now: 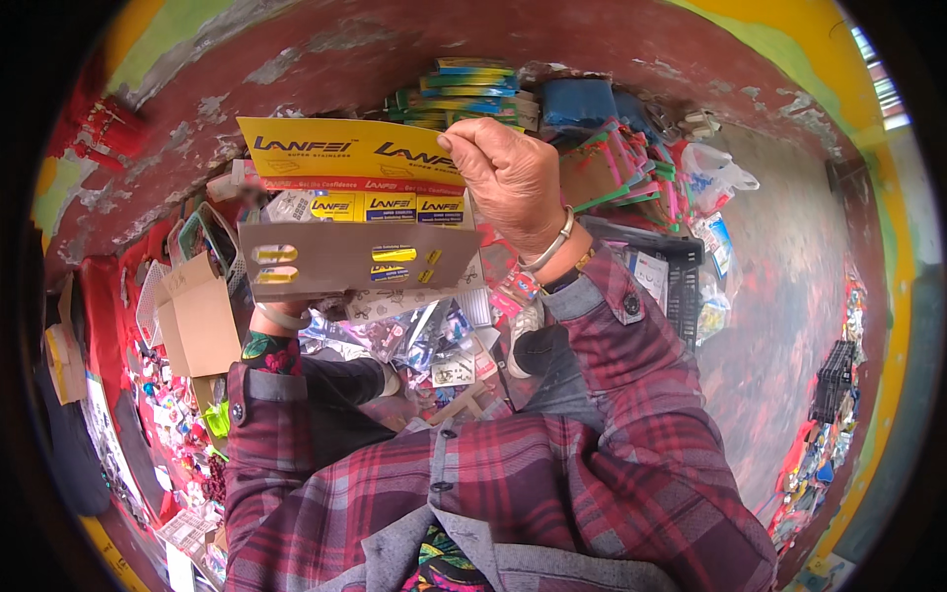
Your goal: The person sits cross-legged on the floor and sorts through a large pile of small packaged items. They pick up items one by one, turn them over to view both sides, and place them into a black plastic crate or back into the pile.
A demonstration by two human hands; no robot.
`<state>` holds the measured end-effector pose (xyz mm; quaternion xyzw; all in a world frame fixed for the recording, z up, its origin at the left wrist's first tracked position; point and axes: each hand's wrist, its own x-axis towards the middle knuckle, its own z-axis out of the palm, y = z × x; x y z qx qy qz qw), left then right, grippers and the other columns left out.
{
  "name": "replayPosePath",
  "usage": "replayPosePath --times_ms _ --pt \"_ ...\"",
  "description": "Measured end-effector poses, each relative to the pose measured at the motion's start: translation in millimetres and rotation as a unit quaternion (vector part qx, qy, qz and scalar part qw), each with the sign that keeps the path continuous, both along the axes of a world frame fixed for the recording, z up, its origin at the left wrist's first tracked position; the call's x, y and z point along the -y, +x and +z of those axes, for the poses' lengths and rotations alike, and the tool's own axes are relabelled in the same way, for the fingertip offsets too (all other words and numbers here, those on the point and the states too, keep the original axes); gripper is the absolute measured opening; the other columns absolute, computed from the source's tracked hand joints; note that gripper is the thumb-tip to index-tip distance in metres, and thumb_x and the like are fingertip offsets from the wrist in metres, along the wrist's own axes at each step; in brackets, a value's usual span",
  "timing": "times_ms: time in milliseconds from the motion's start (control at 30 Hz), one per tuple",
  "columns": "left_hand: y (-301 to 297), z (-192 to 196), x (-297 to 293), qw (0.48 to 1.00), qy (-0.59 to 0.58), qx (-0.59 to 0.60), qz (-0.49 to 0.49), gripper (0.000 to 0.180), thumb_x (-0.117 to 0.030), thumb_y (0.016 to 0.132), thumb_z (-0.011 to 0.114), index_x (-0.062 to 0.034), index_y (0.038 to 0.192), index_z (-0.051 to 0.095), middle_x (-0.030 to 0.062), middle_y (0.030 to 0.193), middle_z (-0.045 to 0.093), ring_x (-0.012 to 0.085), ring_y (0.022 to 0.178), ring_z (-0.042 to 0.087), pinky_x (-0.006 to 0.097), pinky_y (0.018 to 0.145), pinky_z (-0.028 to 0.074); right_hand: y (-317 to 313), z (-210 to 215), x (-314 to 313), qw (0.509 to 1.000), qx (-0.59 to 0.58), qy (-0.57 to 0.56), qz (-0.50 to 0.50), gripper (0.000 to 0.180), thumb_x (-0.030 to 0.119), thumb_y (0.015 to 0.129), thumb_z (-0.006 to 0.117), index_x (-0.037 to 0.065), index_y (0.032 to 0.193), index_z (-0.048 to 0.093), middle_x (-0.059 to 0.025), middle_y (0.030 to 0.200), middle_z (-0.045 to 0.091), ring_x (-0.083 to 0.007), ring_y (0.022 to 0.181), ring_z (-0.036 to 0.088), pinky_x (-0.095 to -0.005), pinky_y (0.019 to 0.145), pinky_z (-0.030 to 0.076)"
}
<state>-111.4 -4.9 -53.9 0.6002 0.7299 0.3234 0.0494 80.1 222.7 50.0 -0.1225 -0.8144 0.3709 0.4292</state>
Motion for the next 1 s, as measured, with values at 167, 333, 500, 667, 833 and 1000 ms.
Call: replayPosePath --times_ms 167,333,500,667,833,1000 --pt "2.1 15.6 -15.6 0.735 -0.146 0.653 -0.111 0.024 -0.016 0.081 0.061 -0.0019 0.101 0.059 0.0053 0.091 0.063 0.0154 0.084 0.06 0.026 0.073 0.048 3.5 11.4 1.2 0.998 -0.009 -0.062 0.007 0.01 0.007 0.08 0.063 -0.002 0.08 0.061 -0.0046 0.065 0.06 -0.0065 0.058 0.052 -0.0205 0.052 0.042" --pt "40.7 58.7 -28.3 0.724 -0.188 0.654 -0.114 0.032 -0.012 0.085 0.059 0.0051 0.111 0.054 0.0084 0.104 0.061 0.0134 0.093 0.056 0.026 0.082 0.045 5.2 11.1 -3.7 0.985 0.021 -0.171 0.029 0.012 0.008 0.081 0.062 -0.004 0.079 0.061 -0.0004 0.066 0.06 -0.0028 0.062 0.05 -0.02 0.053 0.041" --pt "52.3 60.4 -26.4 0.681 -0.231 0.68 -0.143 0.031 -0.012 0.088 0.055 0.0022 0.115 0.052 0.007 0.11 0.059 0.0141 0.098 0.055 0.026 0.084 0.044 -0.7 -8.6 -19.6 0.969 0.085 -0.226 0.052 0.012 0.007 0.08 0.062 -0.005 0.083 0.061 -0.0043 0.071 0.062 -0.0074 0.063 0.055 -0.0204 0.054 0.043" --pt "50.1 60.2 -23.4 0.665 -0.191 0.715 -0.104 0.031 -0.011 0.087 0.055 0.0034 0.114 0.052 0.0075 0.109 0.059 0.0152 0.098 0.056 0.027 0.084 0.045 -3.3 -17.0 -30.7 0.908 0.027 -0.402 0.112 0.029 0.004 0.078 0.062 -0.004 0.104 0.052 -0.0057 0.087 0.057 -0.0091 0.073 0.055 -0.0183 0.059 0.043" --pt "50.8 64.9 -26.2 0.65 -0.087 0.754 -0.043 0.03 -0.009 0.086 0.055 0.0044 0.112 0.052 0.0113 0.106 0.06 0.0182 0.094 0.058 0.029 0.083 0.047 -11.3 -42.6 -25.9 0.964 0.041 -0.257 0.057 0.033 0.007 0.074 0.066 -0.001 0.103 0.053 -0.0085 0.093 0.057 -0.0153 0.082 0.056 -0.0256 0.069 0.045" --pt "21.3 13.9 -6.6 0.866 0.051 0.483 -0.12 0.025 -0.014 0.084 0.057 0.0002 0.105 0.055 0.011 0.082 0.063 0.0157 0.062 0.06 0.025 0.054 0.049 -12.8 -23.7 -5.6 0.987 0.123 0.034 -0.093 0.041 0.017 0.068 0.072 0.002 0.102 0.054 -0.0113 0.092 0.057 -0.0256 0.09 0.055 -0.0329 0.082 0.042"
